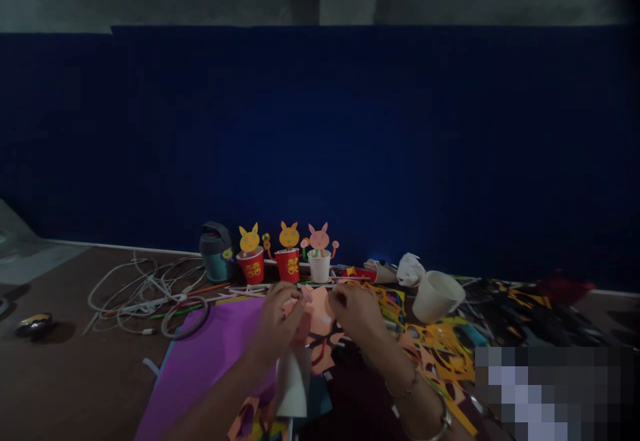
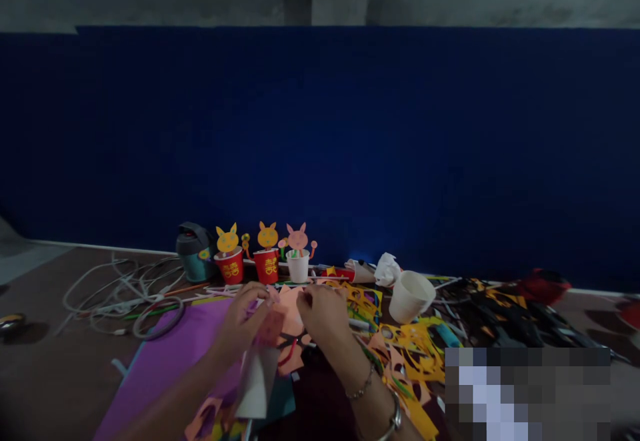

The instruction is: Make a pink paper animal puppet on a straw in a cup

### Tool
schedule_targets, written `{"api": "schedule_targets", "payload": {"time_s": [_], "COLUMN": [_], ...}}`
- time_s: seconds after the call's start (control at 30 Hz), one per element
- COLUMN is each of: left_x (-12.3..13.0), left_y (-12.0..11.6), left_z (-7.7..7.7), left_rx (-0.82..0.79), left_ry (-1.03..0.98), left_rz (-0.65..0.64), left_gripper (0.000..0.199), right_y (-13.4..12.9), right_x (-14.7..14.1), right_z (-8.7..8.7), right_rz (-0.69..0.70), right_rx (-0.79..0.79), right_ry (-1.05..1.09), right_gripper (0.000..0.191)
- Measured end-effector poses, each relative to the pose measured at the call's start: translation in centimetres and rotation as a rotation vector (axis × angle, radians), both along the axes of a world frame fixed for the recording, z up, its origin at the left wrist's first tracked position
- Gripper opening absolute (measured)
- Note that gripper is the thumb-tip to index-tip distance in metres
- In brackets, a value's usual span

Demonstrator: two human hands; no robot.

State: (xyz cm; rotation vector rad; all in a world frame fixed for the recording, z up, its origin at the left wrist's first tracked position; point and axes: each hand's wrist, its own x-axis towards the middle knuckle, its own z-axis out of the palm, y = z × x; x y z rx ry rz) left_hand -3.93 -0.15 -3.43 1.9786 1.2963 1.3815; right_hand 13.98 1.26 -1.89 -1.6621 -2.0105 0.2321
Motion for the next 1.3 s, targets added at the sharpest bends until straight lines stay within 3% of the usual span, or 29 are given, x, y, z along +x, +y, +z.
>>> {"api": "schedule_targets", "payload": {"time_s": [0.1,0.13,0.2,0.27,0.33,0.5,0.6,0.77,1.0,1.3], "left_x": [-0.5,-0.6,-0.5,-0.4,-0.3,-1.4,-2.3,-1.9,-0.6,-0.6], "left_y": [0.3,0.4,0.5,0.5,0.7,1.5,1.7,1.8,2.0,2.0], "left_z": [0.0,-0.1,-0.1,-0.2,-0.4,-1.5,-2.4,-3.1,-2.3,-2.8], "left_rx": [0.03,0.041,0.058,0.062,0.039,-0.135,-0.332,-0.509,-0.574,-0.601], "left_ry": [0.108,0.154,0.237,0.29,0.299,0.266,0.209,0.036,-0.275,-0.419], "left_rz": [0.002,0.003,0.0,-0.006,-0.013,0.119,0.159,0.03,-0.175,-0.235], "left_gripper": [0.014,0.013,0.012,0.012,0.012,0.011,0.025,0.039,0.042,0.046], "right_y": [0.2,0.2,0.1,0.0,0.1,0.7,1.4,2.3,2.7,2.5], "right_x": [0.4,0.3,-0.1,-0.7,-1.1,-1.1,-0.7,-0.5,-0.3,-0.7], "right_z": [-0.5,-0.6,-0.9,-1.0,-1.0,-1.4,-2.1,-3.6,-3.6,-3.3], "right_rz": [-0.045,-0.022,0.099,0.251,0.308,0.194,0.163,0.167,0.16,0.155], "right_rx": [0.004,0.013,0.006,-0.022,-0.013,-0.008,-0.091,-0.179,-0.255,-0.345], "right_ry": [-0.104,-0.065,0.099,0.281,0.385,0.572,0.695,0.787,0.849,0.923], "right_gripper": [0.013,0.021,0.038,0.031,0.018,0.015,0.012,0.008,0.003,0.007]}}
